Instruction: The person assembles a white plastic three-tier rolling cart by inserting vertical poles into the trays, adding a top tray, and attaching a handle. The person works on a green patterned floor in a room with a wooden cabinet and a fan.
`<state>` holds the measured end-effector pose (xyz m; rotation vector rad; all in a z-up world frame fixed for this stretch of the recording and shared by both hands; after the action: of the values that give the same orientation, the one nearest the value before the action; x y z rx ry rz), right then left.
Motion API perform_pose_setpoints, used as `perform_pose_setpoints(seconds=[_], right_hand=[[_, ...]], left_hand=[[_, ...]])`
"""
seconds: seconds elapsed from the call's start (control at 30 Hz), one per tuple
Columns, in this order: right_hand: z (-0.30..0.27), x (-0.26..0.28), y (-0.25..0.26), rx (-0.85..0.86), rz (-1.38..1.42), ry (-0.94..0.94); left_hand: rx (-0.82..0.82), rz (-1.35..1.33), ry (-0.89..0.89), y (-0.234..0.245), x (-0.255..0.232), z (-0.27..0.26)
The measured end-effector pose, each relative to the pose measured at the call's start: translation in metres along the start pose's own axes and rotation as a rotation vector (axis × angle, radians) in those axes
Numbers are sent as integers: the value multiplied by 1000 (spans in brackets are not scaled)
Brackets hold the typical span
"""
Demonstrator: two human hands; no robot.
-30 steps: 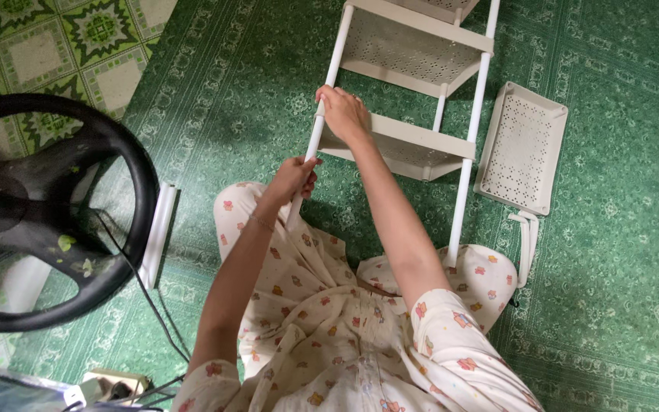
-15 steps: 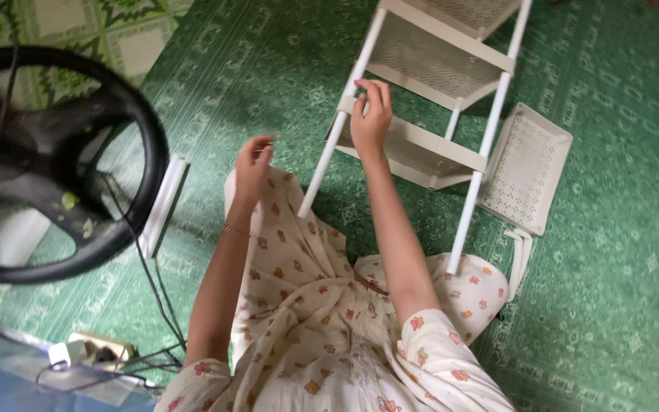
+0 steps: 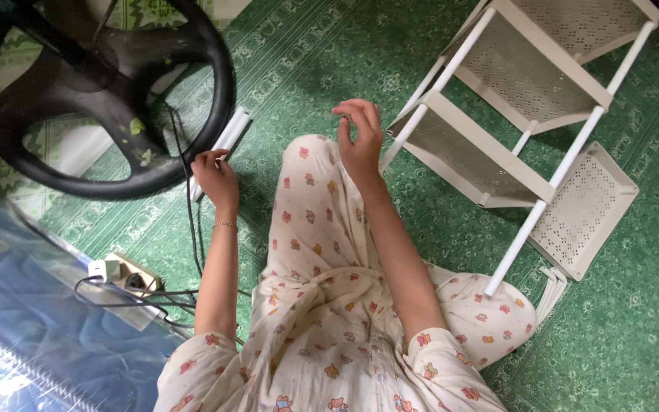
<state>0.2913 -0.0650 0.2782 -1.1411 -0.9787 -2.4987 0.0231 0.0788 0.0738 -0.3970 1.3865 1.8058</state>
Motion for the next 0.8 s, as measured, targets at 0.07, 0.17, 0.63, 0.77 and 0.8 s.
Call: perform_pose_setpoints(seconds=[0.07, 0.17, 0.63, 0.77, 0.8], right_hand=[[-5, 1, -11, 25, 41, -39], [-10, 3, -21, 34, 6, 5], [-27, -2, 7, 54, 172, -117], [-32, -8, 47, -29, 188, -135], [-35, -12, 58, -34, 203, -178]], left_hand=[[41, 220, -38, -4, 9, -4], [24, 434, -133, -13, 9, -14], [75, 524, -185, -27, 11, -32], [42, 268, -246, -3, -43, -19], [72, 119, -233, 1, -60, -13]])
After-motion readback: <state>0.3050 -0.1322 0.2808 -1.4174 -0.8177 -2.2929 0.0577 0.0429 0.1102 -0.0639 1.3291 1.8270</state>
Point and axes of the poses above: each hand's wrist, its own z-axis towards the middle knuckle, its own y-axis out of the back of the hand, x = y × z, the point moved 5 cm from there along z, towards the middle knuckle, and after that the axes turned 6 degrees about -y, right-handed, at the moved point
